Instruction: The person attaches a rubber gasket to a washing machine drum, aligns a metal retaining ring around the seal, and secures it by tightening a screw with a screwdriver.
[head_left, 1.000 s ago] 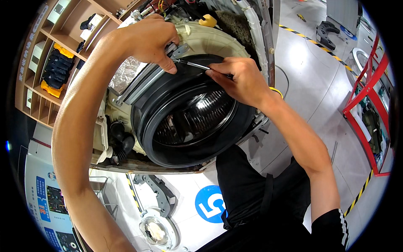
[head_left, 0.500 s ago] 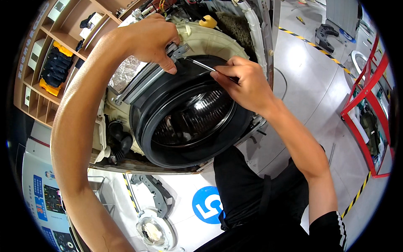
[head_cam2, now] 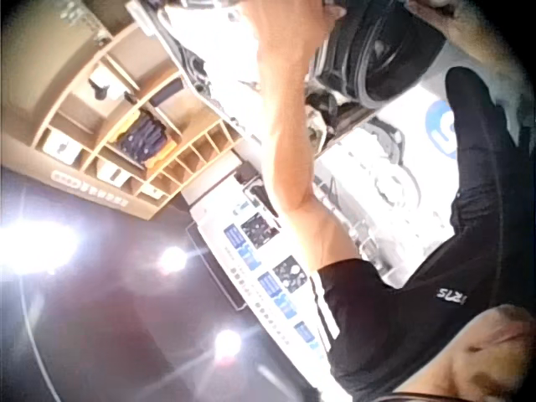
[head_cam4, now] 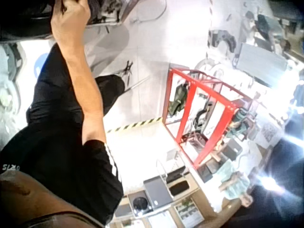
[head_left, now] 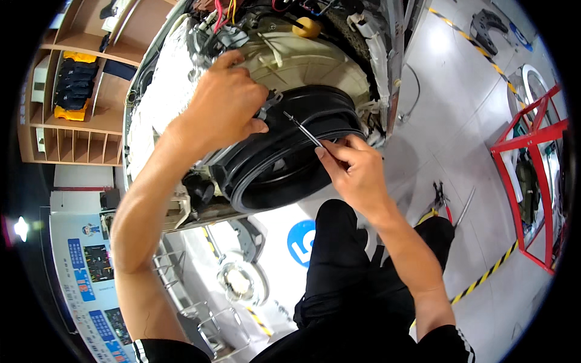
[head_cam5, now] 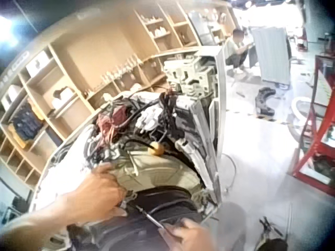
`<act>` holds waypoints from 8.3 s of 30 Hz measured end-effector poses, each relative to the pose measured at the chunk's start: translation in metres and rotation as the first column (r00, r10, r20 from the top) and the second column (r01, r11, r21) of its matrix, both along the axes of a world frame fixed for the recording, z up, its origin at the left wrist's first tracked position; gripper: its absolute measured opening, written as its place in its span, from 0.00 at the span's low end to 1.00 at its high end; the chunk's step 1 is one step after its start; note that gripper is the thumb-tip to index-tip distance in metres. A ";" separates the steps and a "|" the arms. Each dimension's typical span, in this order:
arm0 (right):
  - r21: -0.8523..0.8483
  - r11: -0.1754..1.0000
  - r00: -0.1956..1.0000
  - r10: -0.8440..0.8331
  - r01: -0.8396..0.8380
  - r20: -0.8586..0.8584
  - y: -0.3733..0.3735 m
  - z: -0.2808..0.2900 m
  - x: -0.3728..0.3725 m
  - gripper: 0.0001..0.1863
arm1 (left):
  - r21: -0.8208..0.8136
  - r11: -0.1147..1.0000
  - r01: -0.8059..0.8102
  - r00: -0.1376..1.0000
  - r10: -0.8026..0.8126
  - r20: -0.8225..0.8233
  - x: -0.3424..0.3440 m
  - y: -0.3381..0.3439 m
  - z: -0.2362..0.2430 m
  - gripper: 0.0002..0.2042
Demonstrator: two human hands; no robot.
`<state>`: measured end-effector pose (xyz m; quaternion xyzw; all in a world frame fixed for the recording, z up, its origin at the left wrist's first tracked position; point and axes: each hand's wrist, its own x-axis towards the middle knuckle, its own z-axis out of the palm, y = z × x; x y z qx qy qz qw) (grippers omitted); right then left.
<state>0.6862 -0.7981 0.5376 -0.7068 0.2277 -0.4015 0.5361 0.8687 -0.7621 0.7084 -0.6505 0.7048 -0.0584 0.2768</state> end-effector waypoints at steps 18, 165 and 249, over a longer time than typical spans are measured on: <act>0.454 0.885 0.966 0.020 0.104 -0.259 0.041 0.074 0.009 0.10 | -0.020 0.997 -0.079 0.979 0.074 -0.192 0.000 0.001 0.001 0.24; 0.926 0.352 0.946 0.323 -0.135 0.015 0.005 0.086 0.039 0.12 | 0.021 0.999 -0.032 0.989 0.034 -0.145 -0.003 -0.005 0.002 0.18; 0.970 -0.207 0.982 0.118 -0.123 0.150 0.006 0.089 0.053 0.10 | -0.043 0.995 -0.093 0.980 0.084 -0.180 0.000 0.002 -0.010 0.11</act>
